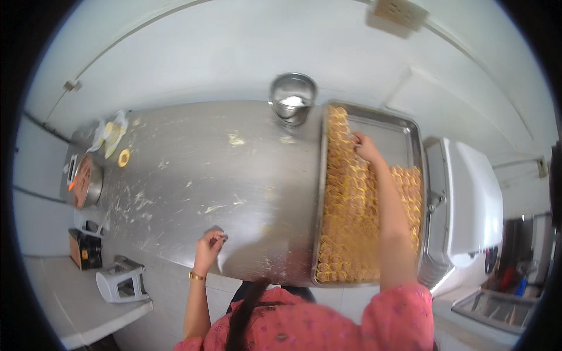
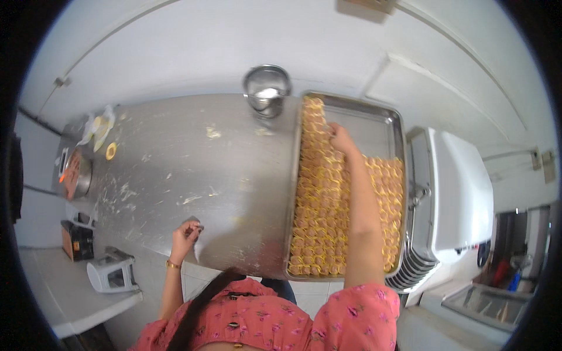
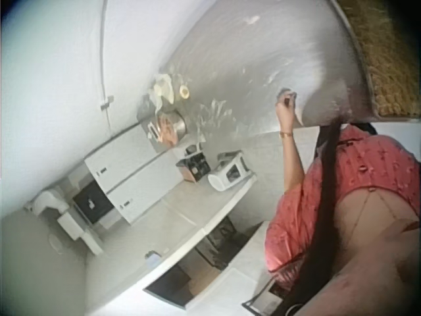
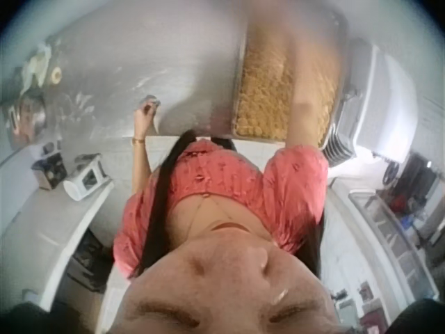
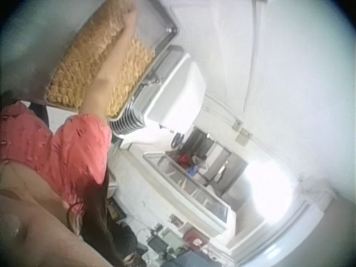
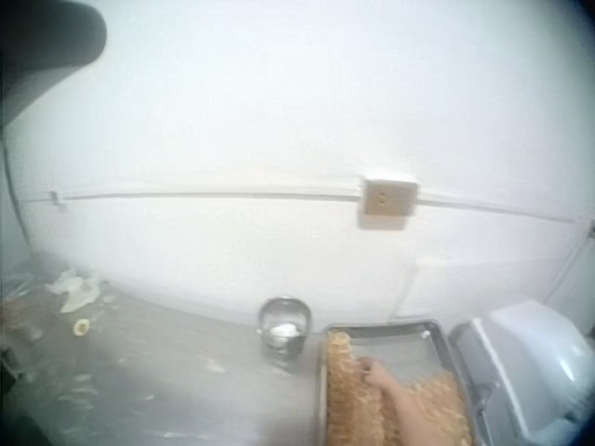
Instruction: The person places small yellow dough discs onto a metal countertop, folds them into cone shapes, and arranges them in rows. A tray of finished pastries and a bowl of filling are visible nearby.
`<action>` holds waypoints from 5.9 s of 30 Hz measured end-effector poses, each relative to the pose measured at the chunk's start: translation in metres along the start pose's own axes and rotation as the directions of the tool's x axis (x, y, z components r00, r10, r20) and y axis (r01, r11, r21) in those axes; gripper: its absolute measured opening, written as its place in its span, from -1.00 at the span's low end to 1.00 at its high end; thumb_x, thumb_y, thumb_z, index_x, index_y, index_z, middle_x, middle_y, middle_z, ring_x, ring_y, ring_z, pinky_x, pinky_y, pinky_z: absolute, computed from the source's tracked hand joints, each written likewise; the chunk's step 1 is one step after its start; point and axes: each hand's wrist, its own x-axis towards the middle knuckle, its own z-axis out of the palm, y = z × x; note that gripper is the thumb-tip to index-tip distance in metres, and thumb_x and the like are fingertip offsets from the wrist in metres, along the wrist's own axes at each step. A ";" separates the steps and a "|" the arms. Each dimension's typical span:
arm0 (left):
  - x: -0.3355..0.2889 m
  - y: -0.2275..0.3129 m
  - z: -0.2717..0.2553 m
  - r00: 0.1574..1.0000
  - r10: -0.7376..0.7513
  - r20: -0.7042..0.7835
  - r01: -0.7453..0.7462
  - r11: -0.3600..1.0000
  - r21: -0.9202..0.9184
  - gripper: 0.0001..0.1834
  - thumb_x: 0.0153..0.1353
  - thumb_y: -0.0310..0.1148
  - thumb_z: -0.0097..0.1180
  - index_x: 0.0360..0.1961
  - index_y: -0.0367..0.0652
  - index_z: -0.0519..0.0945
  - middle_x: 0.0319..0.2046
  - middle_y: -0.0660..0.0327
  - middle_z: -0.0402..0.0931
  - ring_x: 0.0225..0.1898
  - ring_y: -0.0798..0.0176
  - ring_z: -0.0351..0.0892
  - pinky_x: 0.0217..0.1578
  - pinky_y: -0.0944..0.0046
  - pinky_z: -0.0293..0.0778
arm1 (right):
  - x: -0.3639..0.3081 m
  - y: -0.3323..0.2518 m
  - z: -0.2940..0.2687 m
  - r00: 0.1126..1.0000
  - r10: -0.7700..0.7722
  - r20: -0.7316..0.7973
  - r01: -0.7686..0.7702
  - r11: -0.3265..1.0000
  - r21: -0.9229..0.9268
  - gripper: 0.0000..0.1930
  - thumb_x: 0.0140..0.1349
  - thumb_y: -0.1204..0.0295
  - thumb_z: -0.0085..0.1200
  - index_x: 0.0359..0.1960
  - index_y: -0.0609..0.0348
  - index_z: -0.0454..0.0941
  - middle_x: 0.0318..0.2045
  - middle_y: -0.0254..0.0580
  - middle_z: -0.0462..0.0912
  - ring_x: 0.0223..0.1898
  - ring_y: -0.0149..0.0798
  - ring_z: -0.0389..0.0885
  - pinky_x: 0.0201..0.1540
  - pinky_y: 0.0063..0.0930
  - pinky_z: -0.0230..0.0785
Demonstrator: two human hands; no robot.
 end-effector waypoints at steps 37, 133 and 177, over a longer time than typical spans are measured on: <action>0.249 -0.124 -0.251 0.964 -0.196 -0.180 -0.090 0.396 -0.914 -0.77 0.25 -0.32 -0.15 -0.14 -0.21 0.33 -0.18 0.16 0.42 -0.16 0.27 0.53 -0.23 0.26 0.57 | -0.163 -0.359 0.259 0.985 0.092 0.144 -0.144 0.900 0.411 -0.79 0.18 0.60 -0.02 -0.14 0.25 0.53 -0.15 -0.21 0.56 -0.09 -0.35 0.52 -0.04 -0.47 0.40; 0.049 -0.004 -0.015 0.862 0.407 0.302 -0.406 0.911 -0.068 -0.75 -0.08 -0.61 0.20 -0.34 -0.24 0.44 -0.22 0.13 0.54 -0.31 0.13 0.59 -0.29 0.26 0.53 | -0.219 -0.276 0.274 0.994 -0.070 -0.089 0.091 0.960 0.263 -0.69 -0.15 0.71 0.11 -0.28 0.21 0.54 -0.33 -0.10 0.52 -0.31 -0.10 0.55 -0.27 -0.36 0.42; 0.051 -0.014 -0.025 0.821 0.399 0.408 -0.411 0.910 -0.062 -0.71 -0.12 -0.51 0.28 -0.31 -0.25 0.51 -0.42 0.06 0.58 -0.36 0.07 0.60 -0.34 0.20 0.50 | -0.227 -0.296 0.283 0.974 -0.170 -0.150 0.195 0.965 0.173 -0.67 -0.18 0.77 -0.05 -0.31 0.24 0.50 -0.37 -0.02 0.52 -0.24 0.08 0.50 -0.20 -0.22 0.39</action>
